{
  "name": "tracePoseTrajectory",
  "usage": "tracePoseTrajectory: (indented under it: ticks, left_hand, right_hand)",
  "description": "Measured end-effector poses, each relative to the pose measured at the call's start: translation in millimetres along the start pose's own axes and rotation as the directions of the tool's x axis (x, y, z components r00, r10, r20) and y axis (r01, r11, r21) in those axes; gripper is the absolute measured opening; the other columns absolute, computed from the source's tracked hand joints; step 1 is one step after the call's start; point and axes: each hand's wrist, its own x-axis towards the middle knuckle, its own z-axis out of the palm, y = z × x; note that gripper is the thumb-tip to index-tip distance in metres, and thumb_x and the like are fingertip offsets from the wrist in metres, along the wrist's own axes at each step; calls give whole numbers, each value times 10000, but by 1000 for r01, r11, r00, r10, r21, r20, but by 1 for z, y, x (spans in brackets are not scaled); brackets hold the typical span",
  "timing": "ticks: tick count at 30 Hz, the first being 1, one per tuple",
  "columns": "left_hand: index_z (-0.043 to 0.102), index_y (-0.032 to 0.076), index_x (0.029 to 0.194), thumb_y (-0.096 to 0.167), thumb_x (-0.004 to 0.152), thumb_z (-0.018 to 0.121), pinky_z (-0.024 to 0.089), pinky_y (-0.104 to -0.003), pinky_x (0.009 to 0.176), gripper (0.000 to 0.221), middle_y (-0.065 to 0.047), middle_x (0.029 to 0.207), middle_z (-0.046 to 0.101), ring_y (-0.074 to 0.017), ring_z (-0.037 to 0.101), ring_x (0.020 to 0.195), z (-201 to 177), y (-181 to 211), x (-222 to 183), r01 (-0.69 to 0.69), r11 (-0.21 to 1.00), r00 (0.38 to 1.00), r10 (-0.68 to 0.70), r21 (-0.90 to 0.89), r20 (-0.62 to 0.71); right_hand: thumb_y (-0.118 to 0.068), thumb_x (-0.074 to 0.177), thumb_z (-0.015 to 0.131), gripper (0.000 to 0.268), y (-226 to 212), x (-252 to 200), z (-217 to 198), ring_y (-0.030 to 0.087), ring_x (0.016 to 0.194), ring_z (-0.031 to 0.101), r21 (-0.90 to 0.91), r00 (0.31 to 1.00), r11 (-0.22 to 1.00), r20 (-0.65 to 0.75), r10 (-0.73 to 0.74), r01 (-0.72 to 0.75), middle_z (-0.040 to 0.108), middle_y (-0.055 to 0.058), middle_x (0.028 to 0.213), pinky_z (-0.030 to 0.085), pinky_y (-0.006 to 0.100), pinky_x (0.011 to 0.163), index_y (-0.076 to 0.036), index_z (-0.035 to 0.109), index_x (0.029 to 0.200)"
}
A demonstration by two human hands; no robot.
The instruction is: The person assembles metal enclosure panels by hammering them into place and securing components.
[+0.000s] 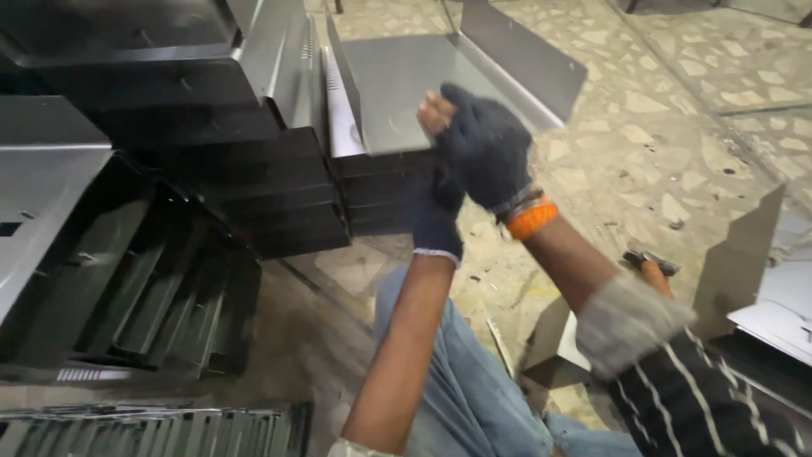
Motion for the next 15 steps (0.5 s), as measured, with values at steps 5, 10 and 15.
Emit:
tracePoseTrajectory:
  ticks: [5, 10, 15]
  left_hand:
    - [625, 95, 1065, 320, 1057, 675, 602, -432, 874, 230, -56, 1005, 676, -225, 631, 894, -68, 59, 7, -12, 950, 923, -111, -313, -370]
    - [683, 90, 1176, 387, 981, 546, 558, -336, 774, 381, -53, 1061, 732, -194, 670, 903, 78, 142, -31, -142, 989, 917, 115, -42, -382]
    - [678, 8, 1254, 276, 1021, 573, 541, -320, 838, 370, -96, 1156, 726, -210, 659, 966, 51, 142, 5, -167, 986, 966, 164, -2, -199]
  right_hand:
    - [-88, 976, 673, 362, 18, 21, 85, 280, 1300, 642, -8, 998, 999, 23, -52, 52, 703, 72, 1359, 531, 430, 1022, -119, 681, 1337]
    - [-244, 792, 697, 608, -9, -17, 138, 398, 1297, 529, 127, 946, 992, 321, -48, 8, 616, 225, 1377, 444, 477, 1054, 50, 611, 1318]
    - [-242, 894, 686, 519, -7, -28, 154, 365, 1327, 517, 157, 929, 981, 367, 47, -112, 609, 203, 1417, 405, 470, 1102, 20, 617, 1336]
